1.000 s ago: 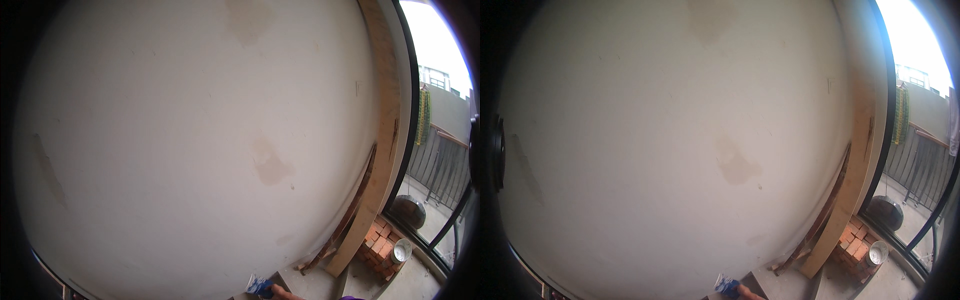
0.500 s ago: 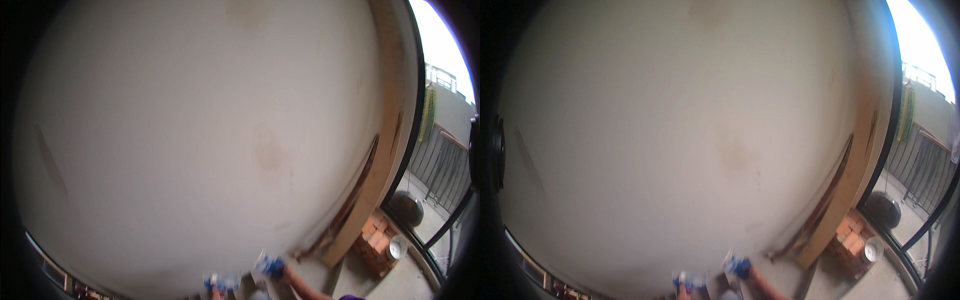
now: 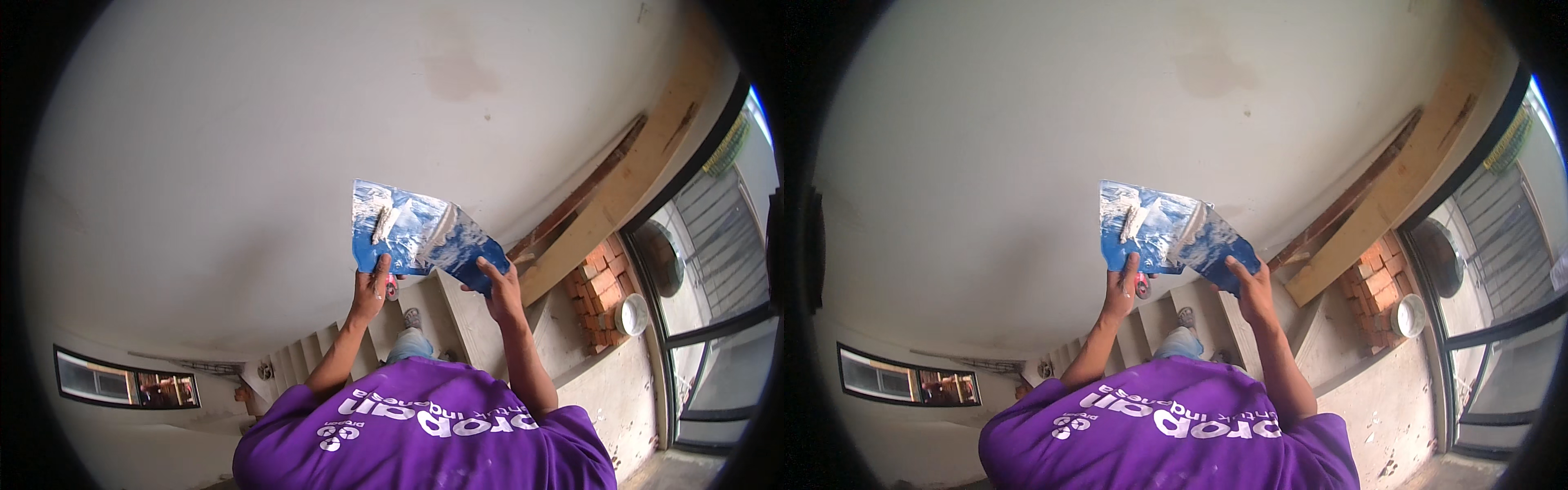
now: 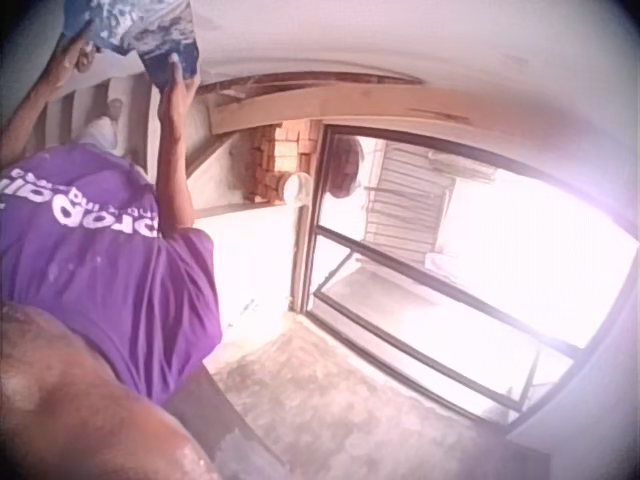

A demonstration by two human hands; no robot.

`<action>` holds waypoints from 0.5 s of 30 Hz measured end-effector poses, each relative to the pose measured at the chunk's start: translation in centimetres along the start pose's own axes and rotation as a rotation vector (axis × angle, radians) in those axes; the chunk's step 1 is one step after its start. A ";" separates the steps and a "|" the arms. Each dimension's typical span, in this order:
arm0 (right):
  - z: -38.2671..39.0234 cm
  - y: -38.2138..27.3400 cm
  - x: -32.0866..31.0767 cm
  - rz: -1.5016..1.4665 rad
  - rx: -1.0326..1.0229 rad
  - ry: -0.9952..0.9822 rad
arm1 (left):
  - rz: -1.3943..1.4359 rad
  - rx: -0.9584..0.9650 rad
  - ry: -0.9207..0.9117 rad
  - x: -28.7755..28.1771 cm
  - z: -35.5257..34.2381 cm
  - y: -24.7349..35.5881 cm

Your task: The person applies plaster to a wall using a trowel and a hawk. They scoop plaster from the hawk and spread it onto the wall surface, smoothing it out with the trowel. The person works on a wall adjacent to a staircase, moving along the steps to reach different areas.

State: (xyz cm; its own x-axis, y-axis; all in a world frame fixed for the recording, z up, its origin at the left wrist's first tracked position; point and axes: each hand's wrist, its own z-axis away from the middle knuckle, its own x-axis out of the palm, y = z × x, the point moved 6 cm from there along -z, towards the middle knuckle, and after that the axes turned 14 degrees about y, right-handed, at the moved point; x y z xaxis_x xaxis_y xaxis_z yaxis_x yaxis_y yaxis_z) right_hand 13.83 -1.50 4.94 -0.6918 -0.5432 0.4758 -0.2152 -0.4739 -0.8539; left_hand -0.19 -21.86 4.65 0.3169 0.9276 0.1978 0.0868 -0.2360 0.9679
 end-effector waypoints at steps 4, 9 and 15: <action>2.0 -2.1 2.6 0.157 -0.189 -0.046 | -0.150 0.052 -0.175 0.1 -0.1 1.7; 5.8 -9.2 5.6 0.811 -0.855 -0.254 | -0.226 -0.076 -0.251 1.0 0.1 3.6; 4.2 -6.2 7.1 1.066 -0.945 -0.372 | -0.289 -0.029 -0.315 3.0 0.3 4.8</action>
State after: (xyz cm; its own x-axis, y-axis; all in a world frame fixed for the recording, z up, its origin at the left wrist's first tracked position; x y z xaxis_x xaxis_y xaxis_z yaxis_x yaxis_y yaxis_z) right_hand 13.13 -5.28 14.49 -0.6268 -0.5496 -0.5523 -0.1902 0.7953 -0.5756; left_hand 1.48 -20.33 9.85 0.5568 0.8196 -0.1353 0.1889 0.0336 0.9814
